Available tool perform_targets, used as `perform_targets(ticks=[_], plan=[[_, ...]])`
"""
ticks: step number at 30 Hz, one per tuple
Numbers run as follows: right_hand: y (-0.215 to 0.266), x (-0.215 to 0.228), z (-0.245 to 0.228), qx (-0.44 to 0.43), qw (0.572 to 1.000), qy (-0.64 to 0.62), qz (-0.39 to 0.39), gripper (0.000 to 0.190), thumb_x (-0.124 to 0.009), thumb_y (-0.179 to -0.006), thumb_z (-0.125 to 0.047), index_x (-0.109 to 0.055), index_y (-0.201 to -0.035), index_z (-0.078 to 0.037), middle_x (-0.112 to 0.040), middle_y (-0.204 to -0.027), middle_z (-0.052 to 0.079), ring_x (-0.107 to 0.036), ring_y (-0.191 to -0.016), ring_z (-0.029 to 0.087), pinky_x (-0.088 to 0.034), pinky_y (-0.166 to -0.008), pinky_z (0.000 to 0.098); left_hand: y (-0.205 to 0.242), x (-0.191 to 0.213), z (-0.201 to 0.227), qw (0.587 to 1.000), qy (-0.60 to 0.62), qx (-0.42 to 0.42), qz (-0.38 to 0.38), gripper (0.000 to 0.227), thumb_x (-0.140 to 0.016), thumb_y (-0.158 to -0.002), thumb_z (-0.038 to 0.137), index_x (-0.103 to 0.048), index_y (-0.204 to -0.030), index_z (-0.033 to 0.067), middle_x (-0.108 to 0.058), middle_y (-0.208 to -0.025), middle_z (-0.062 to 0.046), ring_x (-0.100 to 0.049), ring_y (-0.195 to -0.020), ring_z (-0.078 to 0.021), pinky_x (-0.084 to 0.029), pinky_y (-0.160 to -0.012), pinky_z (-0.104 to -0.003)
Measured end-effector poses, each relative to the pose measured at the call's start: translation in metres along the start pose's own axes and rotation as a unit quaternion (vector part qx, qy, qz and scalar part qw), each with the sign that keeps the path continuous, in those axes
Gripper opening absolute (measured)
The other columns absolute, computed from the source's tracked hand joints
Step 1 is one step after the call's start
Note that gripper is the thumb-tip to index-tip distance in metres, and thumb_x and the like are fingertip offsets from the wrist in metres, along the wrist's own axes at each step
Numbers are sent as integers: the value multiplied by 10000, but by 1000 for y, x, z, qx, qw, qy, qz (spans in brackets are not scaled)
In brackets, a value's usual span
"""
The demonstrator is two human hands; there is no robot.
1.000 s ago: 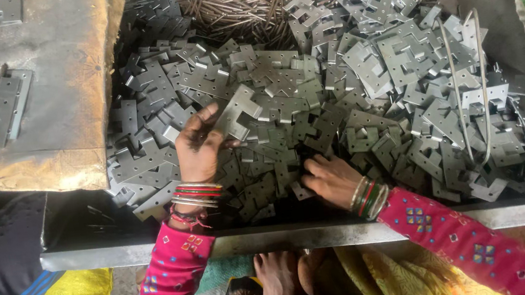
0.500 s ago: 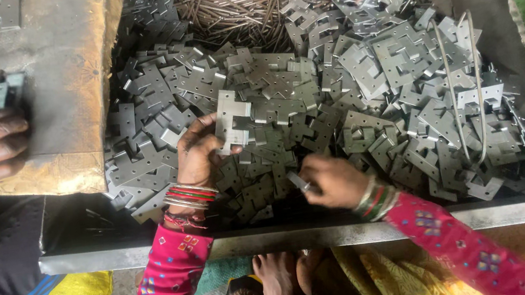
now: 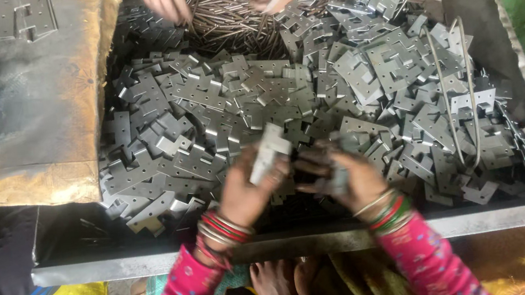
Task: The person sorts small metal brackets from a large pile on a table, picking them up and moving them aside. Another person's hands are also visible working on the same pile.
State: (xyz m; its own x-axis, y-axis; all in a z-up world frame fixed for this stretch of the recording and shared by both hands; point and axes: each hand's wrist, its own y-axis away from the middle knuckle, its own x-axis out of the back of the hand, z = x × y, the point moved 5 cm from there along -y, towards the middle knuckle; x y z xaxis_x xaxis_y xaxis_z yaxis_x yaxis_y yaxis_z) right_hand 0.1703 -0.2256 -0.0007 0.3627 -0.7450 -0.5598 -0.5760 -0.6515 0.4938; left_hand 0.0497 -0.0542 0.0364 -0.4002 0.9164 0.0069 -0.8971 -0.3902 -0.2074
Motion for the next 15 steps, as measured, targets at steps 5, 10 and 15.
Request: perform_targets(ticks=[5,10,15], plan=[[10,-50,31,202,927,303,-93,545,-637,-1011,-343,-539,-1477,-79,-671,-1337,82,-636,-1194,225,-508,-1027,361,24,-8,17,960,-268,-20,75,452,-716,-863,74,-637,-1300,-7,-738,-1009,-243,-725,-928,-341,-571,-782,-392],[9,-13,-24,311,531,787,39,472,-725,-885,-443,-681,-1212,-104,-690,-1264,122,-654,-1177,322,-549,-990,468,25,140,56,916,-345,-89,187,398,-581,-901,-7,-627,-1294,-46,-719,-943,-244,-720,-785,-274,-557,-742,-383],[5,48,-60,242,385,880,134,571,-796,-752,-424,-681,-1251,-174,-597,-1320,163,-569,-1236,452,-490,-986,610,4,277,101,611,-725,-92,303,373,-621,-946,39,-651,-1318,29,-719,-953,-190,-679,-883,-402,-524,-737,-472]])
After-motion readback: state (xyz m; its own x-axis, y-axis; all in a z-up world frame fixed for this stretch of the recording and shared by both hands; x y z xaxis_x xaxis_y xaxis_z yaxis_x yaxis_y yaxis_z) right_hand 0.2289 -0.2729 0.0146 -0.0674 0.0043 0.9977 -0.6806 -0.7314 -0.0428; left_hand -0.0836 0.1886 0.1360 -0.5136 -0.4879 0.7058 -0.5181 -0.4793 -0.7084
